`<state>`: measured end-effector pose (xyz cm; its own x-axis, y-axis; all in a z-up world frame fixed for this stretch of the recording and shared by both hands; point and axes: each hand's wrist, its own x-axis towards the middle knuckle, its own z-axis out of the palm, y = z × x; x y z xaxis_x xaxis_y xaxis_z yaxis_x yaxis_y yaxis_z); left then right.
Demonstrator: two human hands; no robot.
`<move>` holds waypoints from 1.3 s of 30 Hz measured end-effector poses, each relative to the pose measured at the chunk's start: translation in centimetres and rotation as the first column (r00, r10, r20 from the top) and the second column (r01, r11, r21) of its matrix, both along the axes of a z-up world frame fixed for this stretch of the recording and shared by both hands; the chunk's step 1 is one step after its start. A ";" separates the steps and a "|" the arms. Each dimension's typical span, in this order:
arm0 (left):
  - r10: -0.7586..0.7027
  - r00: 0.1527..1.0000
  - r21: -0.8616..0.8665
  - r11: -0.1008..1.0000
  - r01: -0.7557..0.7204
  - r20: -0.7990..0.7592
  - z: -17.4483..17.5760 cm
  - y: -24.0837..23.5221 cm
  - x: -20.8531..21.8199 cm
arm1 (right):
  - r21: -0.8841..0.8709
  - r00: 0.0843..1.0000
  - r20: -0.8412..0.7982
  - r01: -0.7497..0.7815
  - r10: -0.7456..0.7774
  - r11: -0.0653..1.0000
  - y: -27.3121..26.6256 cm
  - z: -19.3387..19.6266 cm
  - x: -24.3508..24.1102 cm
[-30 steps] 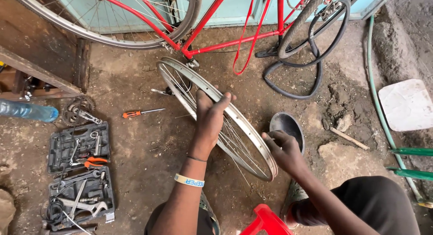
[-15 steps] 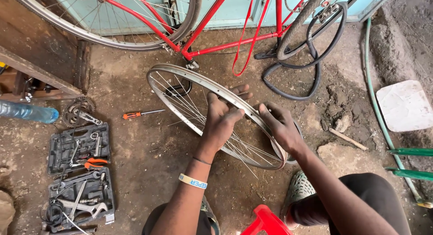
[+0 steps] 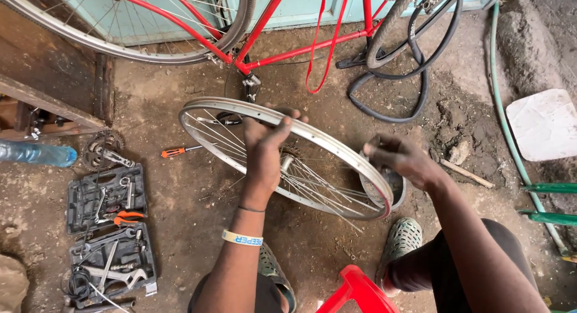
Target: The person is repairing a bicycle wheel by hand. They are seen inserting and adjusting the spokes into the rim and hub, rotating the wheel to work on different sections.
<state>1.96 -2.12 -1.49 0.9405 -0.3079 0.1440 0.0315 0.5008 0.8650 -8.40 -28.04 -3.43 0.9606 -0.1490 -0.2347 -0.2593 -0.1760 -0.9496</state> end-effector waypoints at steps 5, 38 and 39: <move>-0.022 0.997 -0.037 0.999 0.019 -0.077 -0.3 -0.1 -0.3 | 0.436 0.995 -0.085 0.088 -0.056 0.895 0.2 -1.9 -0.9; -0.167 0.977 0.287 0.937 0.199 -0.131 2.6 2.9 -1.8 | -0.435 0.907 -0.188 -0.421 0.376 0.796 13.2 -19.3 16.1; -0.173 0.976 0.288 0.936 0.203 -0.129 2.7 3.0 -1.6 | -0.435 0.910 -0.186 -0.415 0.371 0.799 13.0 -19.4 16.4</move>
